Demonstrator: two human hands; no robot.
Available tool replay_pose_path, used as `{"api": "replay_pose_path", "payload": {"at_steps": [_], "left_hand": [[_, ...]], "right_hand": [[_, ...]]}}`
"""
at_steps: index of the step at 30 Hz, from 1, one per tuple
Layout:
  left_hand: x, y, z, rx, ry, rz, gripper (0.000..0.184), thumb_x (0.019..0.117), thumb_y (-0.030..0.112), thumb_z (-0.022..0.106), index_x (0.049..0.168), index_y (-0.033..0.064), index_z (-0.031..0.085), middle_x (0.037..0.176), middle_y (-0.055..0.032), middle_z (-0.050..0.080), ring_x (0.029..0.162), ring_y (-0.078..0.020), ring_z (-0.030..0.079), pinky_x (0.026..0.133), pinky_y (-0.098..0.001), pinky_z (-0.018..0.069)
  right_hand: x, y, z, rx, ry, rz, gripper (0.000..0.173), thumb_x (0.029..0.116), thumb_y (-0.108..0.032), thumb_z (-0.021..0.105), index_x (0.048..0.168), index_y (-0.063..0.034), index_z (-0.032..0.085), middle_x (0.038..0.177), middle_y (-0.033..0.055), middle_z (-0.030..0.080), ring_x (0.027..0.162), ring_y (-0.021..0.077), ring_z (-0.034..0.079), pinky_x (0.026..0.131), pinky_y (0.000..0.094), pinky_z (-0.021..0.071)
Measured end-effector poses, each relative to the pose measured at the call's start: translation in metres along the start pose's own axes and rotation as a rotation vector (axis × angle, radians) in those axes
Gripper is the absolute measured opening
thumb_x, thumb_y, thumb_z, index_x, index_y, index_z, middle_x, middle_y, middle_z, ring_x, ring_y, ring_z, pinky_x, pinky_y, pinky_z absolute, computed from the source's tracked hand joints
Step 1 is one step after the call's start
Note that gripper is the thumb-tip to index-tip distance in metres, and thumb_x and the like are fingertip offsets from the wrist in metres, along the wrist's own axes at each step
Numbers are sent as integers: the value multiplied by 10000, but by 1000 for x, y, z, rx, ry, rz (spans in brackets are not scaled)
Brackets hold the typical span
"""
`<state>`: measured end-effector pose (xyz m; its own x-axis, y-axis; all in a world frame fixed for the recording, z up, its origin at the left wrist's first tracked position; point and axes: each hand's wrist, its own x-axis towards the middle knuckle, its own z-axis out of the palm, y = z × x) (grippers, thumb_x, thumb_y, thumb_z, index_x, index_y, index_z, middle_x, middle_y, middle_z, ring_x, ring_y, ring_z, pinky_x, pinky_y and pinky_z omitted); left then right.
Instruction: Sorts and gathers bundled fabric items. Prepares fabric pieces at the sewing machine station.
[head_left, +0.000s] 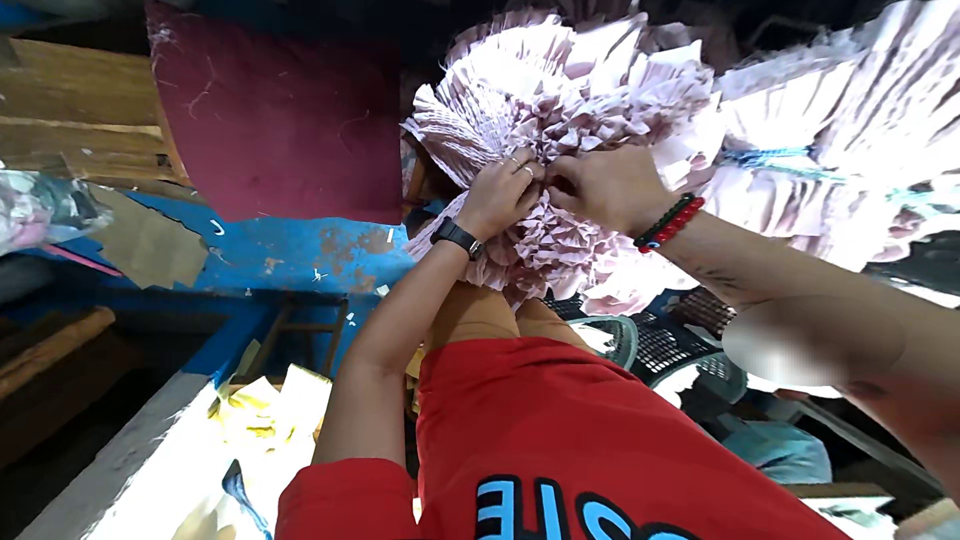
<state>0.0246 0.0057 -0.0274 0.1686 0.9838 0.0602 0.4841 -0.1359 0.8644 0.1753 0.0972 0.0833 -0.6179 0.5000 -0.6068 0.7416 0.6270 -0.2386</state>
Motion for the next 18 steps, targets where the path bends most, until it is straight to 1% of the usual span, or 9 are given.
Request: {"api": "replay_pose_path", "payload": {"at_steps": [2, 4, 6, 7, 9, 12, 14, 15, 18], "left_hand": [[8, -1, -9, 68, -101, 55, 178, 960, 171, 635, 1043, 52, 739, 1198, -148, 689, 1067, -315, 679, 909, -494, 530], [20, 2, -20, 147, -247, 74, 233, 966, 204, 623, 1072, 18, 716, 1230, -171, 667, 1093, -336, 669, 931, -513, 518], [30, 7, -27, 210, -388, 56, 319, 974, 240, 626, 1154, -17, 684, 1308, -197, 628, 1143, -356, 648, 958, -527, 496], [32, 8, -28, 241, -420, 47, 349, 977, 262, 621, 1180, -17, 675, 1336, -198, 615, 1157, -354, 643, 960, -530, 493], [32, 6, -26, 252, -434, 8, 380, 974, 285, 621, 1205, -14, 663, 1368, -203, 594, 1164, -355, 639, 963, -537, 487], [29, 7, -25, 202, -420, -85, 390, 997, 284, 591, 1252, -5, 652, 1435, -194, 561, 1235, -347, 609, 1026, -537, 458], [26, 7, -22, 168, -379, -121, 395, 997, 279, 581, 1256, -10, 655, 1451, -206, 555, 1238, -354, 613, 1016, -541, 461], [25, 8, -22, 144, -364, -137, 400, 1001, 275, 587, 1259, -22, 653, 1451, -221, 553, 1243, -369, 610, 1026, -555, 456], [23, 5, -19, 121, -321, -151, 379, 1000, 272, 584, 1223, -23, 664, 1412, -223, 575, 1176, -371, 640, 976, -550, 485]], "right_hand": [[-4, 0, 5, -7, 47, -6, 233, 978, -232, 608, 1077, -41, 698, 839, 247, 696, 761, 505, 682, 623, 677, 481], [-6, -1, 9, -20, 67, -2, 247, 983, -233, 609, 1078, -21, 690, 842, 268, 690, 759, 522, 678, 618, 682, 484], [-6, -4, 10, -29, 73, 27, 245, 970, -230, 601, 1052, -15, 687, 860, 273, 690, 780, 528, 677, 618, 684, 480], [-4, -5, 10, -33, 71, 46, 240, 966, -230, 601, 1039, -16, 683, 876, 272, 692, 800, 526, 679, 629, 684, 483], [-1, -9, 9, -41, 54, 69, 241, 966, -231, 611, 1047, -16, 683, 894, 274, 694, 823, 526, 680, 651, 683, 484], [1, -9, 8, -54, 54, 34, 228, 959, -222, 631, 1044, -19, 691, 859, 266, 694, 786, 518, 680, 661, 684, 481], [2, -7, 5, -55, 35, 6, 227, 963, -217, 642, 1058, -17, 690, 874, 269, 695, 803, 519, 681, 689, 694, 481], [2, -6, 4, -53, 15, -6, 238, 963, -211, 649, 1088, -13, 692, 898, 277, 698, 824, 525, 681, 710, 704, 482], [3, -2, 4, -78, -9, -50, 238, 958, -215, 655, 1115, -40, 689, 887, 260, 699, 809, 511, 681, 699, 688, 483]]}}
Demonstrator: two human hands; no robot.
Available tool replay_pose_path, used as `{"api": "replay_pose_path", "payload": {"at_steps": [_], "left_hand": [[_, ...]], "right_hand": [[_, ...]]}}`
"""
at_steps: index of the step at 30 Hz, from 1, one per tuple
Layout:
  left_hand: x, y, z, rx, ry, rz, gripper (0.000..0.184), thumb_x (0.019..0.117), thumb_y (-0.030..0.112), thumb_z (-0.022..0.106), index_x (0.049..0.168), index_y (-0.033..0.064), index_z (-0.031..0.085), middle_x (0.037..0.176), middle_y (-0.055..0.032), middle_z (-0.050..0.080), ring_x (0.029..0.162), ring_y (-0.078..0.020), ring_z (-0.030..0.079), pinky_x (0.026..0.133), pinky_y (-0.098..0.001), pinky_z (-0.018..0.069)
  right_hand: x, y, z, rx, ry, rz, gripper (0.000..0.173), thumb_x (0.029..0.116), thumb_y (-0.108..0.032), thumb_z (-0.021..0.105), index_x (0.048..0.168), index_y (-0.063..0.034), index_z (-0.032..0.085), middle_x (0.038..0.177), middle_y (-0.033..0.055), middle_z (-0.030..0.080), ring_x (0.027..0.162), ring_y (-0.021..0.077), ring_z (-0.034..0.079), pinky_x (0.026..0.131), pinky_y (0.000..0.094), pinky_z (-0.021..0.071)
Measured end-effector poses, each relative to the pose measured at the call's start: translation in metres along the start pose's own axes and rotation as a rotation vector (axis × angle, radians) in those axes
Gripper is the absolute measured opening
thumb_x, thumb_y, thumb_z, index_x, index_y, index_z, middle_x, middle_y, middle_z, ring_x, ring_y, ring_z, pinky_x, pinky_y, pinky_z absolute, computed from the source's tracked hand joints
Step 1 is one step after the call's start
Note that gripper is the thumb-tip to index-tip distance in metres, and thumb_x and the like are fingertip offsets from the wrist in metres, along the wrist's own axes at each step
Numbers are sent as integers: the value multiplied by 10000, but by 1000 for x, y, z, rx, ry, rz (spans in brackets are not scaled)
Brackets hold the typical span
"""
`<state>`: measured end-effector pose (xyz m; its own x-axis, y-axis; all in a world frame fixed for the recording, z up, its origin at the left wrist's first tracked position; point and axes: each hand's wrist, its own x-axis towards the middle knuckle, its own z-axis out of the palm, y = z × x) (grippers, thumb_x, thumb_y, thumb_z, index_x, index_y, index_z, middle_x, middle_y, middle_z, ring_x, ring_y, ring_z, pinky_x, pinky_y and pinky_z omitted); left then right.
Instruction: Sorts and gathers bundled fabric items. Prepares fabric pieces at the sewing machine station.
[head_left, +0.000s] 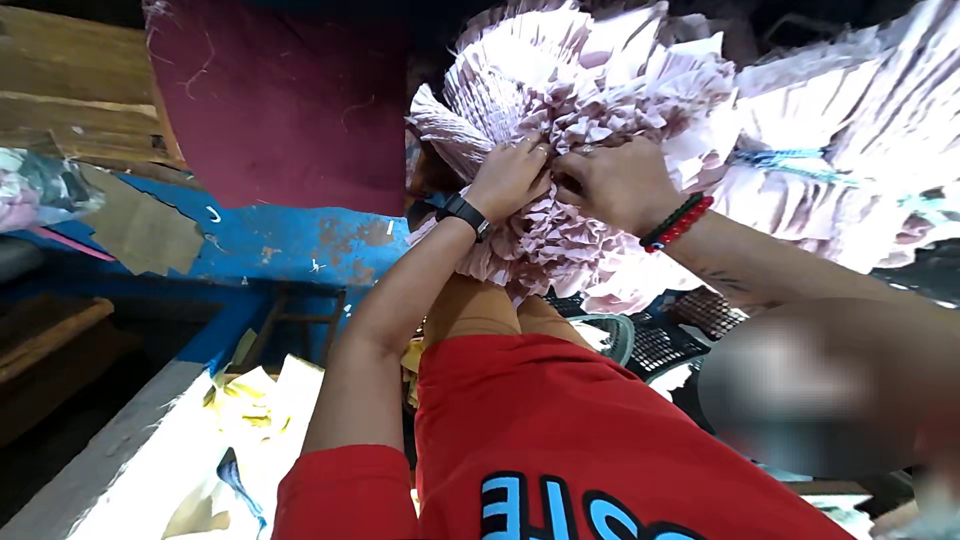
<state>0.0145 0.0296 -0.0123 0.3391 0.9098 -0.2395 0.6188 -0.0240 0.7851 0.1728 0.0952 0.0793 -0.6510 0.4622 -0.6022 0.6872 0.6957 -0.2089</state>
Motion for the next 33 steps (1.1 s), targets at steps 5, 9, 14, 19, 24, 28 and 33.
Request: {"api": "replay_pose_path", "payload": {"at_steps": [5, 9, 14, 19, 24, 28, 33], "left_hand": [[3, -3, 3, -55, 2, -22, 369, 1005, 277, 572, 1194, -26, 665, 1372, -203, 595, 1162, -347, 645, 962, -548, 492], [-4, -8, 3, -151, 108, 111, 246, 983, 228, 637, 1153, 69, 716, 1295, -162, 645, 1100, -321, 665, 926, -532, 516], [2, -5, -7, -20, 48, 228, 228, 1036, 192, 547, 1061, 61, 731, 1228, -119, 678, 1116, -301, 660, 926, -506, 512], [4, 6, -11, 166, -81, 167, 370, 1020, 279, 536, 1214, -5, 670, 1357, -202, 602, 1208, -351, 622, 1014, -541, 468], [1, 7, 2, 47, -12, 14, 368, 999, 267, 584, 1238, -2, 662, 1391, -209, 597, 1204, -353, 633, 1012, -535, 472], [0, 4, 15, -27, 104, -27, 338, 999, 241, 579, 1189, -19, 680, 1292, -212, 643, 1130, -350, 662, 965, -536, 499], [-6, 1, 22, -174, 226, -24, 243, 992, 190, 579, 1096, 9, 705, 1204, -195, 674, 1108, -336, 667, 944, -538, 508]], "right_hand": [[3, 12, 0, -22, -2, -132, 177, 942, -175, 674, 1080, -68, 700, 909, 218, 713, 793, 469, 693, 666, 657, 492], [1, 25, -5, 99, 16, -127, 175, 941, -231, 626, 1014, -95, 707, 804, 199, 693, 733, 458, 683, 607, 663, 473], [-5, 28, 0, 70, 46, -136, 165, 941, -222, 666, 1019, -82, 702, 776, 224, 684, 715, 490, 676, 610, 676, 476], [-6, 26, 4, 16, 108, -183, 137, 929, -177, 687, 1001, -62, 702, 829, 226, 700, 750, 480, 688, 635, 660, 491], [-3, 22, 3, 28, 62, -141, 149, 944, -175, 680, 1054, -78, 710, 850, 229, 706, 786, 483, 692, 687, 669, 493], [1, 21, 1, 5, 42, -169, 156, 953, -163, 662, 1062, -64, 714, 905, 218, 721, 813, 472, 698, 680, 656, 497], [5, 28, -7, 93, -1, -150, 172, 970, -213, 610, 1027, -75, 695, 846, 212, 694, 777, 469, 688, 615, 661, 487]]}}
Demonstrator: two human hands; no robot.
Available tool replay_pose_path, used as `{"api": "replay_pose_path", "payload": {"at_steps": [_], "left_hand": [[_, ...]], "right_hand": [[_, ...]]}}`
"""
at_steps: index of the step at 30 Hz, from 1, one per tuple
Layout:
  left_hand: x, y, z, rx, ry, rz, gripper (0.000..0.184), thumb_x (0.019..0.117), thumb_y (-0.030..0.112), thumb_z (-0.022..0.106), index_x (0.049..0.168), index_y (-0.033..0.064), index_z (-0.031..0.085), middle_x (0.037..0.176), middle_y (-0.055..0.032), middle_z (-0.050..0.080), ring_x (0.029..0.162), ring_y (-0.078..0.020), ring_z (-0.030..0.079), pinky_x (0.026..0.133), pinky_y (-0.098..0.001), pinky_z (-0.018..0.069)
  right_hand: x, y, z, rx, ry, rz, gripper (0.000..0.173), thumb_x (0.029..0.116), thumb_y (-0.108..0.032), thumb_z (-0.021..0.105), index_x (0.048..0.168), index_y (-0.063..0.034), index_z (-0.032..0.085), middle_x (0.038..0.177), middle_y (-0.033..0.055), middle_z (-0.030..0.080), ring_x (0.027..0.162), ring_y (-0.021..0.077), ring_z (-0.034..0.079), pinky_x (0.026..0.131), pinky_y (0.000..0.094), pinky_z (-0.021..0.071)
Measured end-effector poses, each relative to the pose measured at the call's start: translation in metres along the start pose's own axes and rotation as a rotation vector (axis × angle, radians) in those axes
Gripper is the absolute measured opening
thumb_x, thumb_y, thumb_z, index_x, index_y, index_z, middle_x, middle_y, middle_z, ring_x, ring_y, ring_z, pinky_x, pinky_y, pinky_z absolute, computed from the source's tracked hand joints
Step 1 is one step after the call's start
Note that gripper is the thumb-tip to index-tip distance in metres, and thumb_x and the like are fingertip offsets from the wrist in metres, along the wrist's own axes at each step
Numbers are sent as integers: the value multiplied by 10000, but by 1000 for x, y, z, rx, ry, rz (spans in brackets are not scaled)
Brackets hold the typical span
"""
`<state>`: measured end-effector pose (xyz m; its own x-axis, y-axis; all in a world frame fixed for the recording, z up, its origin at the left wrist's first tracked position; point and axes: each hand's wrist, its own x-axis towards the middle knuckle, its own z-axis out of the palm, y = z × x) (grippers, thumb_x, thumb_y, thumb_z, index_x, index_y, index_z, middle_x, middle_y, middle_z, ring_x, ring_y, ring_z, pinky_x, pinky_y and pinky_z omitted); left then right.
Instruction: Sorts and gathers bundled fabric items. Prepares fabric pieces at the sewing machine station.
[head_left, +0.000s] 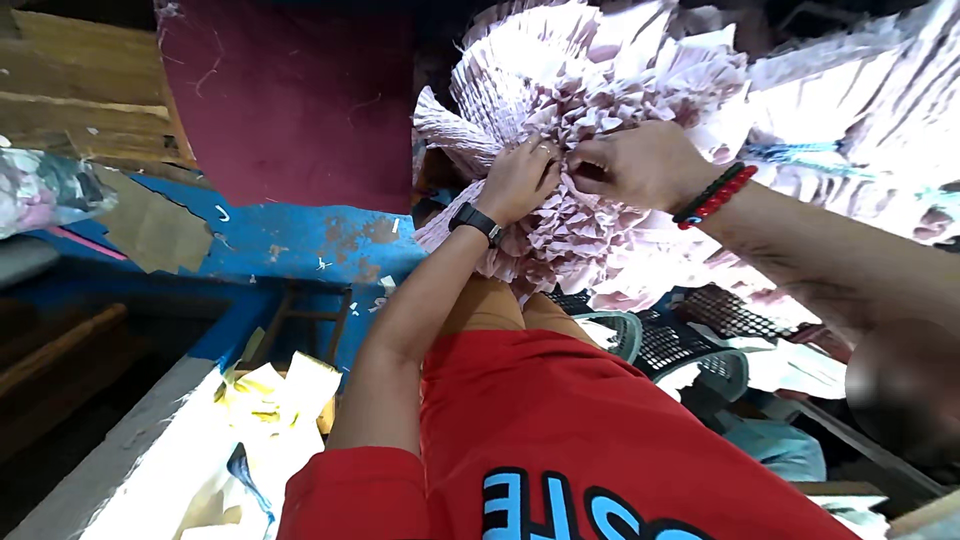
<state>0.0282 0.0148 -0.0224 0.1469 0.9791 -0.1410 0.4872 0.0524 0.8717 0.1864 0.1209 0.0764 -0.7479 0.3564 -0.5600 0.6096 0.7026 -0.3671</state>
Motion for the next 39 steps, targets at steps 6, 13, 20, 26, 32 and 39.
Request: {"api": "replay_pose_path", "payload": {"at_steps": [6, 13, 20, 26, 32, 39], "left_hand": [[-29, 0, 13, -199, 168, -32, 207, 1001, 151, 572, 1077, 17, 711, 1094, -163, 685, 1006, -295, 672, 886, -502, 528], [-25, -3, 14, -42, 226, 118, 196, 943, 155, 662, 1106, 97, 756, 1197, -138, 705, 1091, -283, 677, 922, -491, 520], [-5, -5, -4, 48, 76, 154, 162, 983, 138, 626, 1045, 55, 751, 1155, -144, 731, 1130, -300, 678, 984, -500, 486], [10, -1, -21, -3, -247, -22, 242, 999, 117, 590, 1185, 1, 693, 1215, -174, 684, 1200, -321, 621, 1055, -565, 403], [19, -4, -28, -81, -333, -31, 199, 1006, 119, 573, 1095, -7, 699, 1114, -154, 702, 1112, -282, 650, 1044, -560, 397], [19, -1, -28, -126, -323, -107, 228, 1023, 156, 567, 1114, -9, 696, 1079, -159, 705, 1092, -289, 649, 1059, -563, 383]], "right_hand": [[-20, -1, -4, 245, 128, 137, 215, 993, -225, 625, 1093, -71, 735, 956, 184, 735, 860, 411, 709, 767, 682, 516], [-14, -16, 1, 69, 118, 175, 218, 1006, -214, 613, 1147, -107, 740, 939, 279, 712, 885, 550, 671, 755, 740, 466], [-12, -31, -5, 58, 188, 183, 220, 1030, -178, 555, 1131, -40, 692, 958, 268, 704, 859, 523, 684, 703, 707, 497], [-4, -41, 6, -13, 66, 90, 181, 1021, -122, 564, 1074, 14, 670, 1026, 268, 682, 868, 504, 687, 673, 663, 530], [9, -32, -9, 44, -62, 178, 192, 1009, -141, 582, 1059, -11, 714, 1000, 266, 701, 952, 504, 683, 753, 708, 511], [16, -28, -17, 87, -150, 221, 234, 982, -212, 628, 1059, -11, 721, 916, 252, 700, 900, 494, 678, 748, 724, 485]]}}
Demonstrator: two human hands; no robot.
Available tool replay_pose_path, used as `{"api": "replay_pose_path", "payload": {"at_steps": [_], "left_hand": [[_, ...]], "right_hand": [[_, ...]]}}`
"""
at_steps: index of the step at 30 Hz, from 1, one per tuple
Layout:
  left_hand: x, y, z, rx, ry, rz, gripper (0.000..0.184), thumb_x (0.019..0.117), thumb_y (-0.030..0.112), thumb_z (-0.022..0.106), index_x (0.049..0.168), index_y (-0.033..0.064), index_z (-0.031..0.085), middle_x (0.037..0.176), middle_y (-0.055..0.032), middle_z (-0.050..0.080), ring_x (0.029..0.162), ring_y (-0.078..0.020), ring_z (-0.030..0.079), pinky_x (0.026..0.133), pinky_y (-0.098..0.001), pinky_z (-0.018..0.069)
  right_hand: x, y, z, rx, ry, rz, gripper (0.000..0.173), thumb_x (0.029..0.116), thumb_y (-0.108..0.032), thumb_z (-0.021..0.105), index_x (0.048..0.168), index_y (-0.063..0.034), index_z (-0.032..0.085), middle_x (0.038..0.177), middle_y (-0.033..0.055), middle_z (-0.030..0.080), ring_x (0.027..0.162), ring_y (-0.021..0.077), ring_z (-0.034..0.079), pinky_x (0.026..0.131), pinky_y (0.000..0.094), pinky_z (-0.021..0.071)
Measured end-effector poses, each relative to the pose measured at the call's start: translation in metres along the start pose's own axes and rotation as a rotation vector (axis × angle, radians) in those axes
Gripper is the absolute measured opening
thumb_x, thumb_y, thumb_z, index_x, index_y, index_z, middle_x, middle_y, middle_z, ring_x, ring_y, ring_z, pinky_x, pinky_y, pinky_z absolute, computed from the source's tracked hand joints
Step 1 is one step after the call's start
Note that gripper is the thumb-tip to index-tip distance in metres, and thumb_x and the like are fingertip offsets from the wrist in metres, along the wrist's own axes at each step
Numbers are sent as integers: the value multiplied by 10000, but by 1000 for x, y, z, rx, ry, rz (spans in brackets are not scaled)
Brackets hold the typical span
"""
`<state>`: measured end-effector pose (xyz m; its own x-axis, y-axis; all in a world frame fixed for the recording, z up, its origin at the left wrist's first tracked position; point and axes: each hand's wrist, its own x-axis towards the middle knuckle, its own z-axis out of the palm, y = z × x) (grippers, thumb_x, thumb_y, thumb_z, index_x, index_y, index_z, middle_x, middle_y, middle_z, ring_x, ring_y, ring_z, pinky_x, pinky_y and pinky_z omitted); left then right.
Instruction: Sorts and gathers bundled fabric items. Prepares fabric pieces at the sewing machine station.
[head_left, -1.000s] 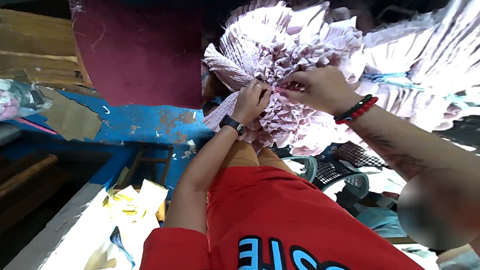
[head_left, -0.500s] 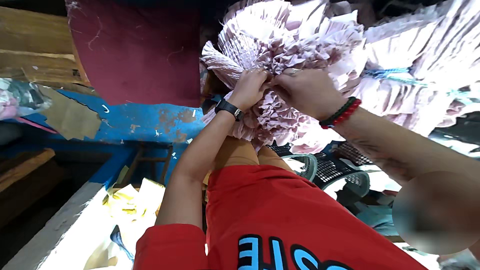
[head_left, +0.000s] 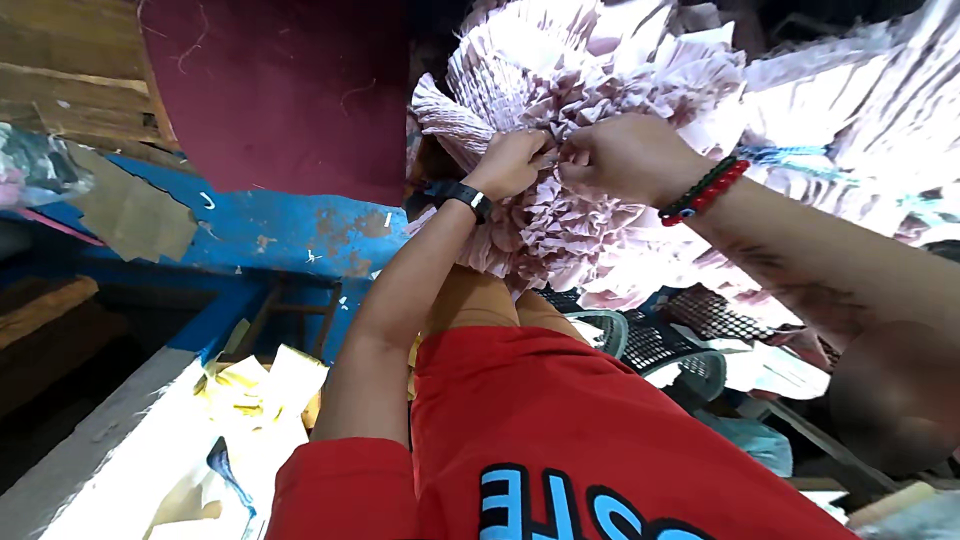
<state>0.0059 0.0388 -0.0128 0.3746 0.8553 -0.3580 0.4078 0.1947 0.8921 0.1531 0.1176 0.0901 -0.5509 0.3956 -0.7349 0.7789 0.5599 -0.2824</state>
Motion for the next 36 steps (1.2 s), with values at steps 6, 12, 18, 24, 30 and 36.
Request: {"api": "replay_pose_path", "payload": {"at_steps": [6, 12, 18, 24, 30, 36], "left_hand": [[-5, 5, 9, -59, 79, -78, 243, 1011, 92, 533, 1177, -21, 669, 1148, -179, 688, 1160, -309, 623, 1072, -589, 353], [-5, 1, 33, -196, 302, -139, 236, 1034, 130, 530, 1148, 4, 694, 1132, -148, 701, 1142, -266, 640, 1069, -540, 405], [-14, -3, 32, 1, 297, 85, 241, 968, 141, 644, 1187, 105, 735, 1354, -115, 651, 1253, -297, 602, 1030, -563, 441], [-10, 1, 30, -109, 332, -72, 217, 1032, 184, 562, 1125, 50, 706, 1263, -125, 674, 1149, -264, 659, 972, -521, 518], [-15, -4, 37, 61, 321, 38, 334, 939, 182, 666, 1264, 114, 701, 1384, -108, 626, 1255, -307, 591, 998, -564, 460], [-11, 1, 35, 161, 328, 20, 328, 1017, 237, 534, 1191, -7, 669, 1272, -185, 667, 1146, -327, 661, 960, -534, 498]], "right_hand": [[-1, -17, 4, -108, 22, 66, 225, 956, -189, 644, 1012, 28, 665, 963, 288, 682, 913, 529, 670, 689, 720, 477], [-10, 5, 20, -162, 109, -159, 185, 947, -175, 655, 997, 3, 650, 918, 247, 672, 808, 485, 680, 609, 653, 489], [-14, 24, 25, 9, 191, -149, 248, 906, -261, 611, 1011, -50, 693, 892, 219, 692, 795, 468, 681, 609, 674, 470], [-13, 23, 27, -85, 166, -197, 187, 938, -224, 679, 1006, -50, 672, 901, 226, 679, 801, 472, 683, 606, 653, 492], [-18, 11, 29, -101, 211, -78, 334, 997, -311, 604, 1113, -1, 647, 938, 288, 682, 839, 534, 679, 636, 683, 502], [-21, -12, 29, -190, 267, -22, 243, 1031, -158, 538, 1039, 60, 643, 950, 304, 674, 800, 540, 676, 595, 667, 500]]}}
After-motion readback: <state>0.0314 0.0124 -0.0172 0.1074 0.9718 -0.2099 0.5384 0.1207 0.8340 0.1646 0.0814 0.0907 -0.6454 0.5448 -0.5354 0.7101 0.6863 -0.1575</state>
